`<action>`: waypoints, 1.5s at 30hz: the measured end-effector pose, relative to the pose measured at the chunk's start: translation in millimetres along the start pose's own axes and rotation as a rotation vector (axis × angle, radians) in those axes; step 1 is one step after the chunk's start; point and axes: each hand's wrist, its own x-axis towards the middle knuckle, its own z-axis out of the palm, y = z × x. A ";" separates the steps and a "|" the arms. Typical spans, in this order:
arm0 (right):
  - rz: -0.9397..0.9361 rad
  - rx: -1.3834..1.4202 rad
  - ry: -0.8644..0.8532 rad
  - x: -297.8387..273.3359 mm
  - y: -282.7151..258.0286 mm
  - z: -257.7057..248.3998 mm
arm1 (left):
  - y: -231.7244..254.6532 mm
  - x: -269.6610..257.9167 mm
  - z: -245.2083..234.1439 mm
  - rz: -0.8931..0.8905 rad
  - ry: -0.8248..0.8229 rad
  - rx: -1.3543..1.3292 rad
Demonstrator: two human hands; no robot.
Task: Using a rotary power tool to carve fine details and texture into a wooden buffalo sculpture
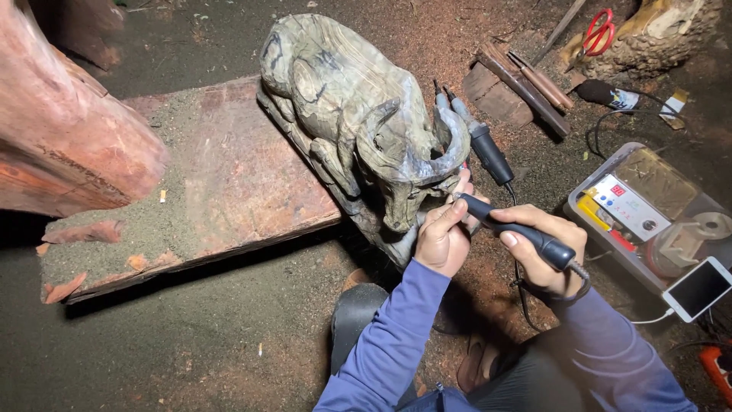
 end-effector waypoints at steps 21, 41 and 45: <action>0.108 0.174 0.096 -3.4 31.1 -13.4 | -6.2 2.5 3.7 0.062 0.030 0.119; 0.112 0.290 0.161 -2.7 54.1 -20.2 | -11.6 7.9 10.9 0.103 -0.014 0.122; 0.115 0.288 0.137 1.5 55.9 -22.1 | -14.4 8.7 10.7 0.100 0.002 0.125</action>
